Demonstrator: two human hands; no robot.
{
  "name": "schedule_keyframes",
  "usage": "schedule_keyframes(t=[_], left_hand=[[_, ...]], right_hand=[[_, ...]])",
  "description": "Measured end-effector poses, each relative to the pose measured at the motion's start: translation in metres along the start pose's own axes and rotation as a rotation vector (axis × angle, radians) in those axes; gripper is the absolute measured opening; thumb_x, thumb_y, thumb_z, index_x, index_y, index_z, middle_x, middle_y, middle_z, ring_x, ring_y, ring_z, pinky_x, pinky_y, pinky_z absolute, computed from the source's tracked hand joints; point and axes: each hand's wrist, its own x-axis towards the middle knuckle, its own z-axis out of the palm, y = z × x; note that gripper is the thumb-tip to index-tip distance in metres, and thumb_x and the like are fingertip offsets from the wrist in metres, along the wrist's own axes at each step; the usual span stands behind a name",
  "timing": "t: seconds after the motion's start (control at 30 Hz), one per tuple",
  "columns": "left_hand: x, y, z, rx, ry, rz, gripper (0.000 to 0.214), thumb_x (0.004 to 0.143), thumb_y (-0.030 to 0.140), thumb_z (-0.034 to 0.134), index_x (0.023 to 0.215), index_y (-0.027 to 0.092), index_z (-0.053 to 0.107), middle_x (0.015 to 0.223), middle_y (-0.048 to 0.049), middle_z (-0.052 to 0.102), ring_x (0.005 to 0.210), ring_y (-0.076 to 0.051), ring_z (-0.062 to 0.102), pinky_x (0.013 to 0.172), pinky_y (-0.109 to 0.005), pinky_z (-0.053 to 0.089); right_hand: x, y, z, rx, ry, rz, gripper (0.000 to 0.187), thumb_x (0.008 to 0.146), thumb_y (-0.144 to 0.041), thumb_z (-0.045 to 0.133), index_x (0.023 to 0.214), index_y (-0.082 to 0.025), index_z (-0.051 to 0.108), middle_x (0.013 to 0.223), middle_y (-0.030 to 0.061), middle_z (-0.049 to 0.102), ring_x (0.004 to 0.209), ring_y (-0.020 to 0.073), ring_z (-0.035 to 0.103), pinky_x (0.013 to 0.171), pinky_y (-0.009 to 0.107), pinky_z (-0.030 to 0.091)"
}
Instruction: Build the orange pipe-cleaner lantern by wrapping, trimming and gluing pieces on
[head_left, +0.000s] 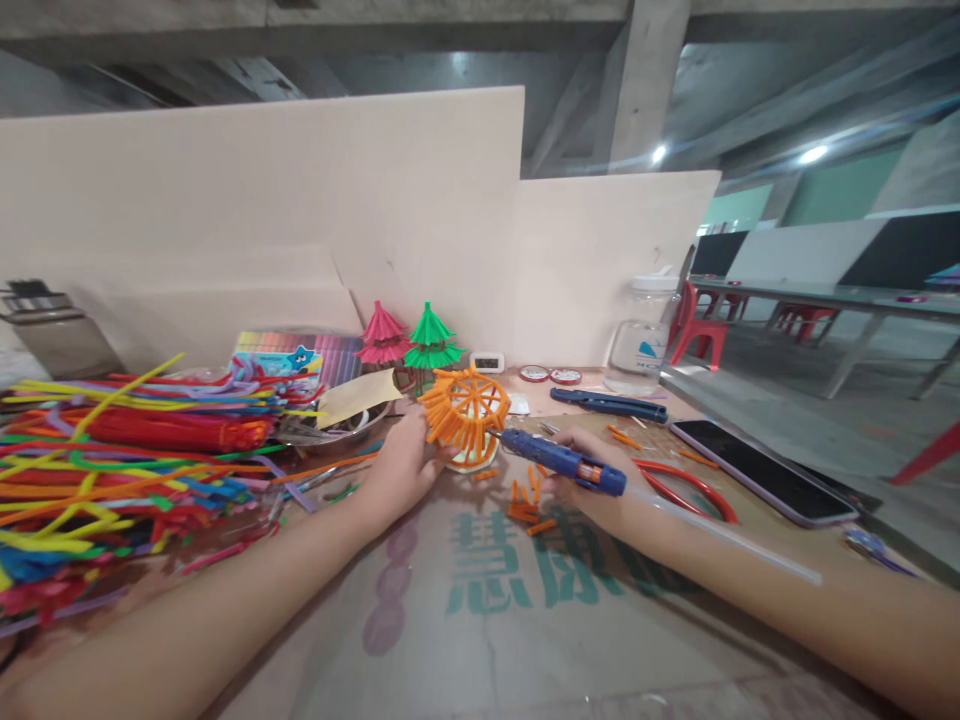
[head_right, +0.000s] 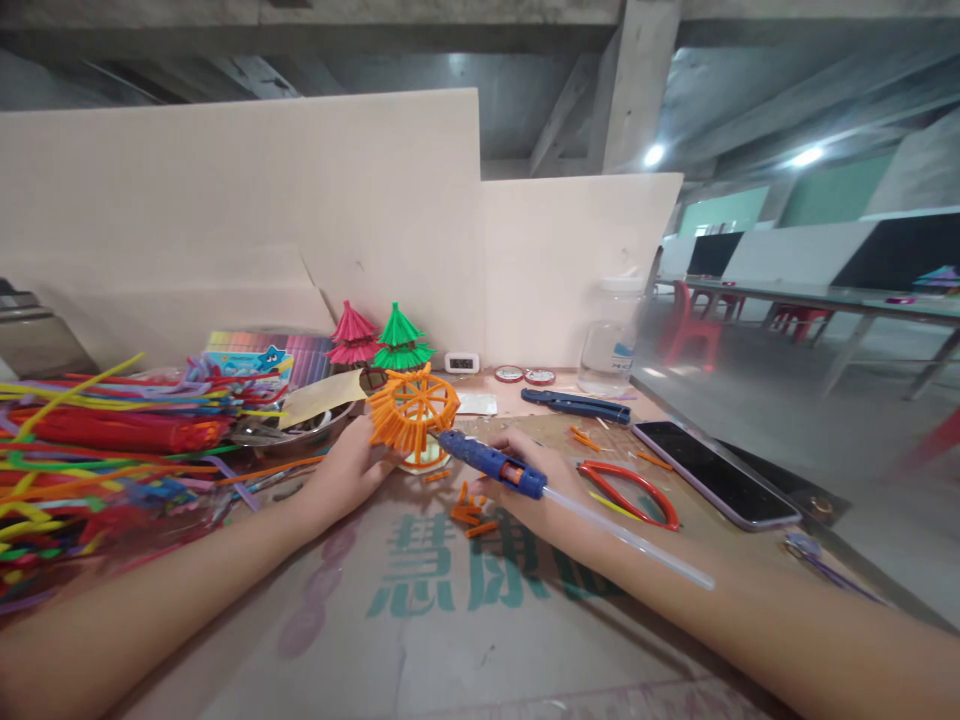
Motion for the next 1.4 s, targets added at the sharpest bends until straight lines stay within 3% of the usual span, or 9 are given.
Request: schedule_keyframes(t=[0.4,1.4], left_hand=[[-0.001,0.000,-0.001,0.019,-0.001,0.021,0.033,0.087,0.028,0.054,0.119,0.019,0.055,0.123,-0.0147,0.058,0.121,-0.032,0.051,0.103,-0.053,0.042],[0.002,0.001,-0.002,-0.007,-0.012,0.010,0.029,0.089,0.031,0.054,0.115,0.017,0.058,0.121,-0.0145,0.061,0.115,-0.031,0.055,0.100,-0.049,0.043]], right_hand=[[0.000,0.005,0.003,0.088,0.035,0.018,0.016,0.074,-0.027,0.068,0.089,-0.024,0.062,0.073,-0.0023,0.068,0.066,0.0172,0.063,0.058,0.026,0.044],[0.000,-0.005,-0.003,-0.008,-0.026,0.030,0.018,0.075,-0.033,0.068,0.086,-0.023,0.060,0.072,-0.0021,0.066,0.065,0.0171,0.059,0.057,0.026,0.040]])
